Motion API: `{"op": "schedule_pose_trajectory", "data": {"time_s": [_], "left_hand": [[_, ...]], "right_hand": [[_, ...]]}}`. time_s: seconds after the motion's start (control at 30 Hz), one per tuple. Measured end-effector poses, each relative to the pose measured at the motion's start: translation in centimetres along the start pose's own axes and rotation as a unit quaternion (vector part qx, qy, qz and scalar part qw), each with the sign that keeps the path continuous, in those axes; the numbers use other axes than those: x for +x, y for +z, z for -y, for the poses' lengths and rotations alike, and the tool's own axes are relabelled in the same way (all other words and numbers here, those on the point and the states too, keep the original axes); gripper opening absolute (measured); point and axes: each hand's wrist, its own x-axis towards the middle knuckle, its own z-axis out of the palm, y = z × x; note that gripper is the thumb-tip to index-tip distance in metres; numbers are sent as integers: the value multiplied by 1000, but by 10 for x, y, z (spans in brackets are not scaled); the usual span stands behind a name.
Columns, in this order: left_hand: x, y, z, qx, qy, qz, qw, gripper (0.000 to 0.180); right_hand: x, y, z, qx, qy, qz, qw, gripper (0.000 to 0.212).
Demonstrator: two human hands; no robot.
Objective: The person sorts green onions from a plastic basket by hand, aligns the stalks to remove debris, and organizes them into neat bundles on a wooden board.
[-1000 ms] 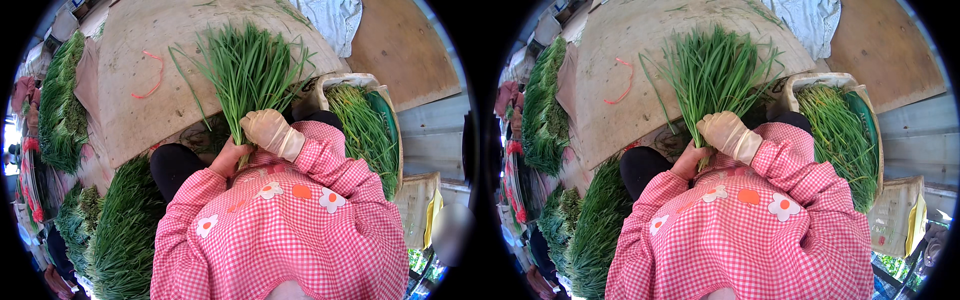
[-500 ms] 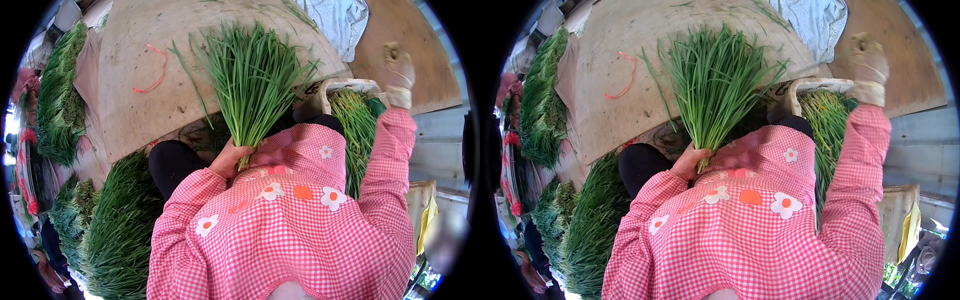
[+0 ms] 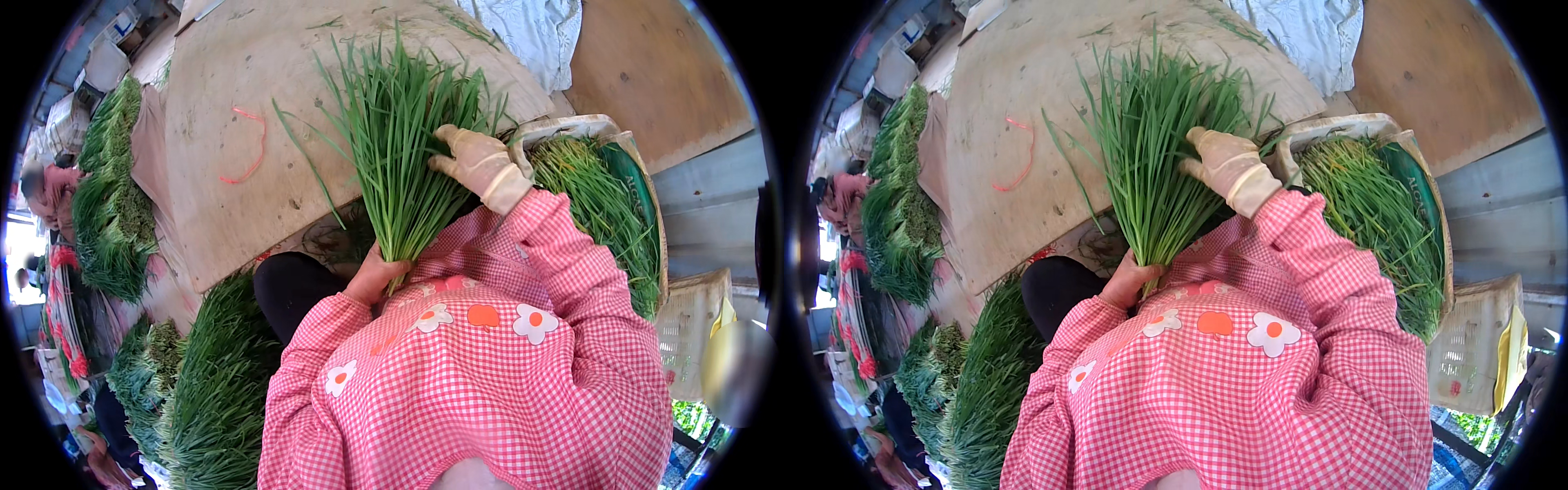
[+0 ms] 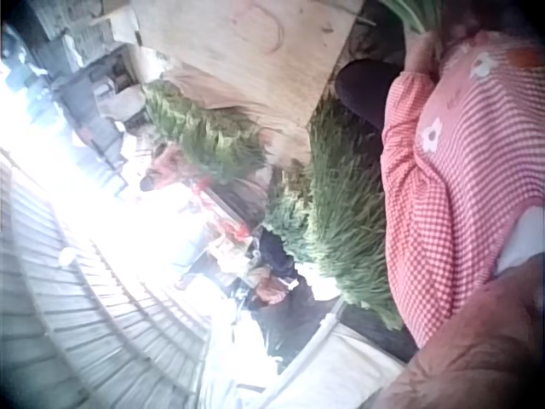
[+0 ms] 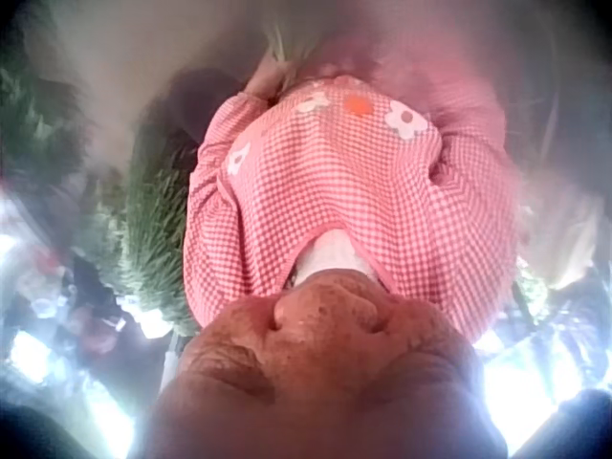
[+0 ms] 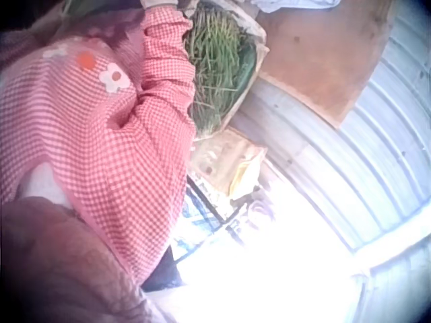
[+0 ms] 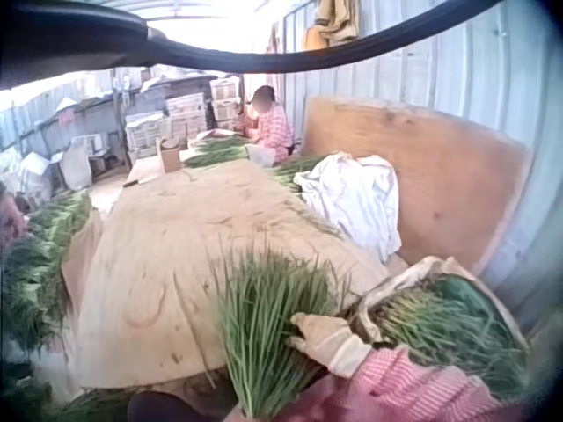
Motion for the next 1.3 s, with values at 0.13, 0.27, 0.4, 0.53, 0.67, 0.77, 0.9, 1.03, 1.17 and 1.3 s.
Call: {"op": "schedule_pose_trajectory", "data": {"time_s": [0.13,0.27,0.4,0.53,0.67,0.77,0.9,1.03,1.17,1.3], "left_hand": [[-5,1,-10,-82,-33,23,996,37],[-4,-1,-14,-134,-42,9,990,36],[-2,-3,-12,-150,-61,27,986,36],[-4,-9,-10,-178,-71,18,981,35],[-4,-7,-7,-241,-94,27,966,33],[-5,-1,-11,-345,-105,36,932,32],[-6,30,-38,-435,-123,117,884,33],[-14,52,-31,-426,-122,207,872,38],[-4,35,-13,-399,-141,227,877,40],[-11,41,-26,-316,-250,136,905,40]], "right_hand": [[32,28,-64,125,16,32,992,35],[47,9,-87,28,94,-35,995,41],[58,-20,-196,152,174,-151,961,34],[34,-64,-161,522,284,-140,792,21],[-36,-63,-63,372,71,237,894,43],[-73,0,-27,353,-19,402,844,64],[-84,64,-4,717,64,416,556,80],[-64,79,20,815,-19,396,423,89],[-73,83,20,812,47,363,456,84],[-72,81,18,826,123,322,446,74]]}}
